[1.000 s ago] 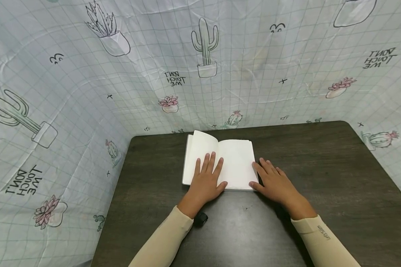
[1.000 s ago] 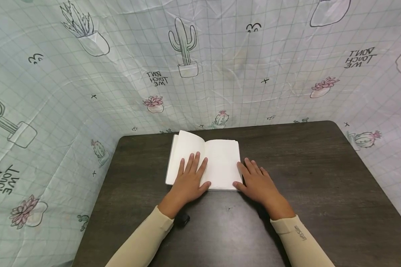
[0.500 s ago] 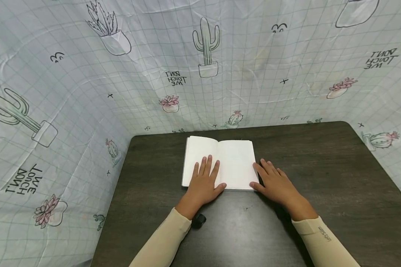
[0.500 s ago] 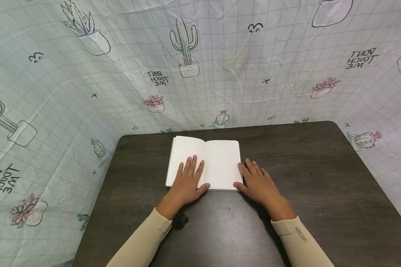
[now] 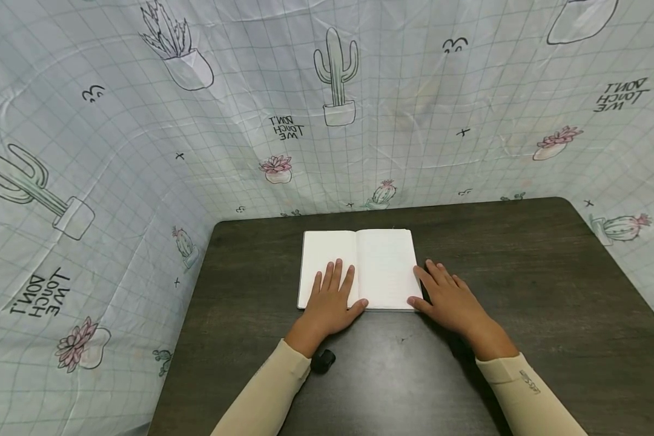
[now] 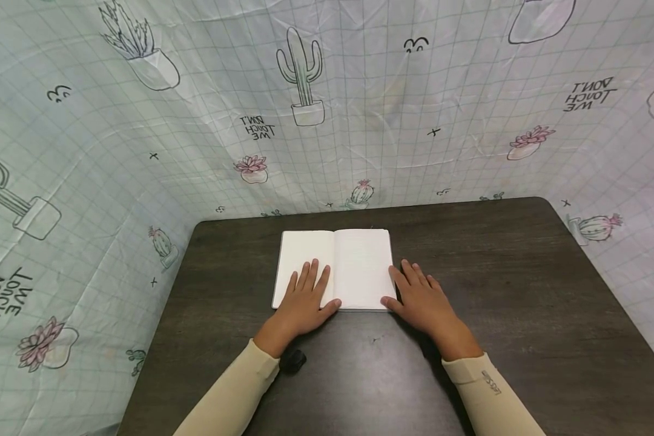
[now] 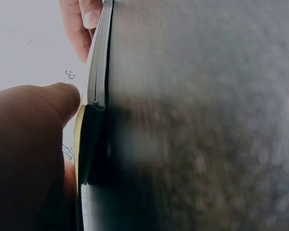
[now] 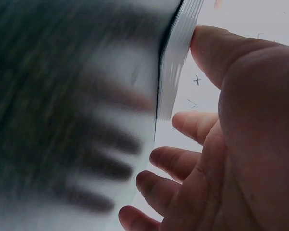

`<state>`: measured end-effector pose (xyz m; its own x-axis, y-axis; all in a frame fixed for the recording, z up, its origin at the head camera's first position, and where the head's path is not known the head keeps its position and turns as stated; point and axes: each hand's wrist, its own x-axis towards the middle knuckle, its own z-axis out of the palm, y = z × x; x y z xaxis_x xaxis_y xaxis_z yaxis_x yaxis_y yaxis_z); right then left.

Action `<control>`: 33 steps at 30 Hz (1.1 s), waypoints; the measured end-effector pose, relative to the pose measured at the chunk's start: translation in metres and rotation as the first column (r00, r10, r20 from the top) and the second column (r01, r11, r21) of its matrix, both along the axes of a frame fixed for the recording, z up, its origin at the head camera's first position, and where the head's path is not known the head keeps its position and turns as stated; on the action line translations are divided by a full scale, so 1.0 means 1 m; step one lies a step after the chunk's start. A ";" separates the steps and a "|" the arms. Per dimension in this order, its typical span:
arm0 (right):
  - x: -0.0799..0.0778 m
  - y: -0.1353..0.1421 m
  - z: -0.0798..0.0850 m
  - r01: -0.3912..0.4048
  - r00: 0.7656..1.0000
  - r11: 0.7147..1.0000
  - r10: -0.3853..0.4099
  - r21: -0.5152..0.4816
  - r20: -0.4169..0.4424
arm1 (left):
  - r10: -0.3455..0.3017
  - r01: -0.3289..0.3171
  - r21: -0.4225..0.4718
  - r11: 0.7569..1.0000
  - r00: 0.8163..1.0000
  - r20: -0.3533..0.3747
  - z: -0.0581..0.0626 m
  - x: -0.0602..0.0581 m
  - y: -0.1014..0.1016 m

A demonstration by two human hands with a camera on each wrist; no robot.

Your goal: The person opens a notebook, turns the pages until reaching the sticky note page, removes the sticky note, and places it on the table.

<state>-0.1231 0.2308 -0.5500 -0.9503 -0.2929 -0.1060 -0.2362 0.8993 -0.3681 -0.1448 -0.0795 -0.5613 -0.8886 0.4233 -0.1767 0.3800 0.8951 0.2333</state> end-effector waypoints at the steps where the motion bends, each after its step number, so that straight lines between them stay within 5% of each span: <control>1: 0.000 0.000 0.000 0.000 1.000 1.000 0.000 0.001 0.002 | 0.003 -0.003 0.004 1.000 1.000 0.009 0.000 0.000 0.000; 20: -0.001 0.001 0.002 0.007 1.000 1.000 -0.006 -0.005 0.022 | 0.008 -0.016 0.074 0.997 0.995 0.104 0.001 -0.002 -0.002; 33: -0.002 0.001 -0.002 0.010 1.000 1.000 -0.010 0.003 0.017 | 0.002 -0.002 -0.017 1.000 0.999 0.043 0.005 -0.001 0.004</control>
